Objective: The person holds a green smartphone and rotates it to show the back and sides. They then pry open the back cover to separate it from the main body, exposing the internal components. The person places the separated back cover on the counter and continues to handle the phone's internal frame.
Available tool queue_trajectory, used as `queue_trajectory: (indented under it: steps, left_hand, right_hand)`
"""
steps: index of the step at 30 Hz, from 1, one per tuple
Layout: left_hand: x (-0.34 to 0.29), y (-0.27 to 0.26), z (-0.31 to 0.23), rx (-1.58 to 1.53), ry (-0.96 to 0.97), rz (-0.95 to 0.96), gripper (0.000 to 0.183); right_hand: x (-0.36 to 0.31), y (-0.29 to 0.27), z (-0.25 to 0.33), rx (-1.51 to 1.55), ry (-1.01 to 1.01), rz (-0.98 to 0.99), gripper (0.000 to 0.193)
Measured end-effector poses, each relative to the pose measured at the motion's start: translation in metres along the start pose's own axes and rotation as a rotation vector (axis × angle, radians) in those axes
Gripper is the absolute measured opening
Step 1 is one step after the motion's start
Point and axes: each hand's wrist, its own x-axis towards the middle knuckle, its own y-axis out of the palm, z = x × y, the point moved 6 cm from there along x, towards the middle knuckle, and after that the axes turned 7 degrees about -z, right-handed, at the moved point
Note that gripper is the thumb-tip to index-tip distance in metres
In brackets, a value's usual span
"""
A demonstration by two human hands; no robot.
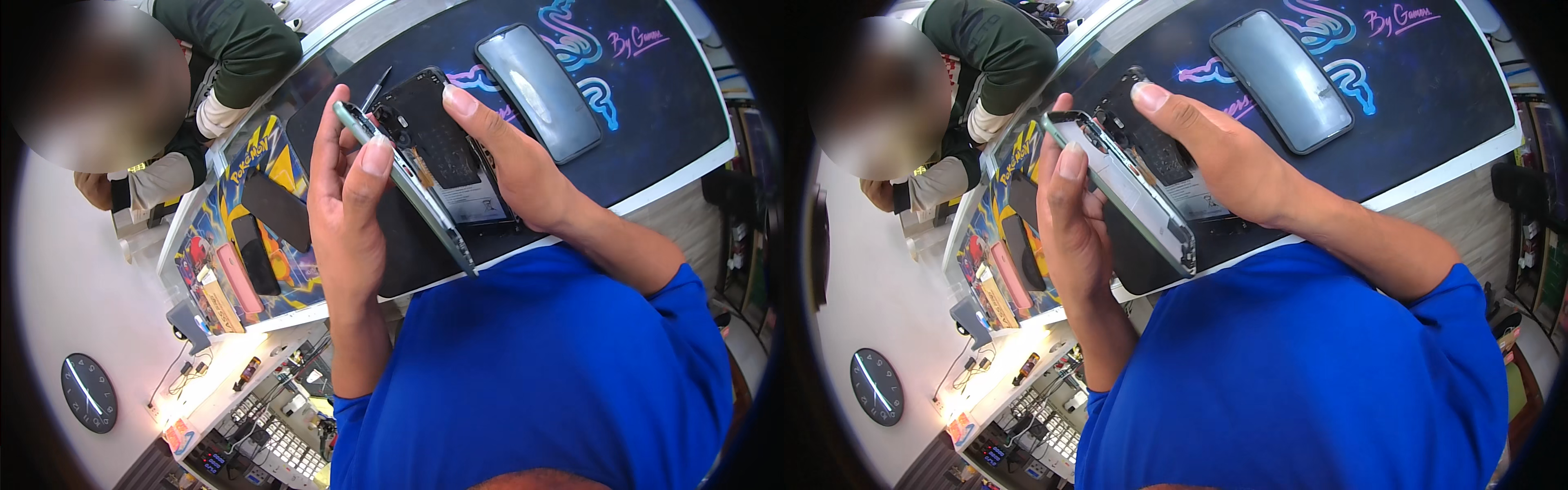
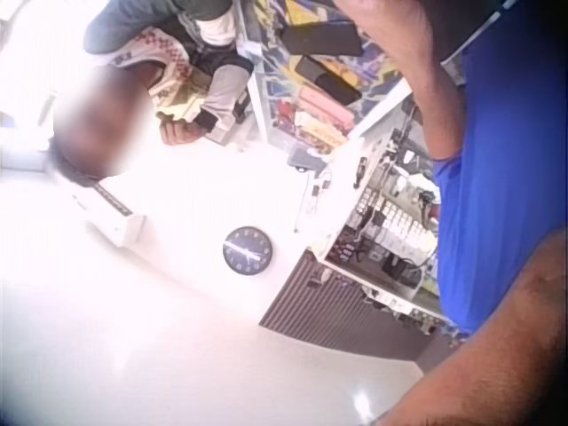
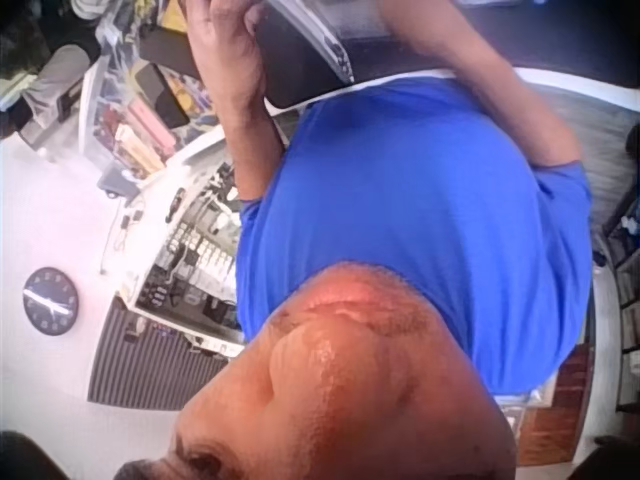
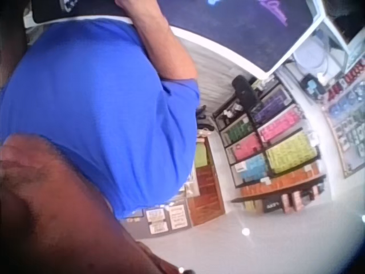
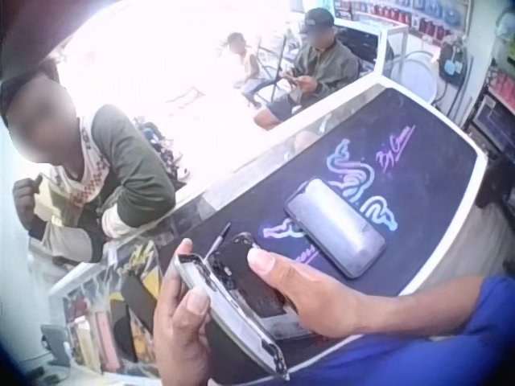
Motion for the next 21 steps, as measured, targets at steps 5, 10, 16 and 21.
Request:
queue_trajectory:
  steps: [5,10,16,21]
  left_hand:
    - [0.008,-0.001,0.004,0.049,-0.122,0.098,0.074]
    - [0.015,0.009,0.003,0.121,-0.198,0.217,0.078]
    - [0.021,0.026,0.010,0.077,-0.284,0.290,0.058]
    - [0.023,0.033,0.015,-0.016,-0.341,0.440,0.050]
  right_hand:
    - [-0.008,-0.009,-0.013,0.177,0.077,-0.012,0.056]
    - [-0.020,-0.019,-0.019,0.319,0.085,-0.044,0.058]
    - [-0.036,-0.034,-0.020,0.415,0.111,-0.089,0.067]
    - [-0.043,-0.043,-0.023,0.427,0.101,-0.097,0.071]
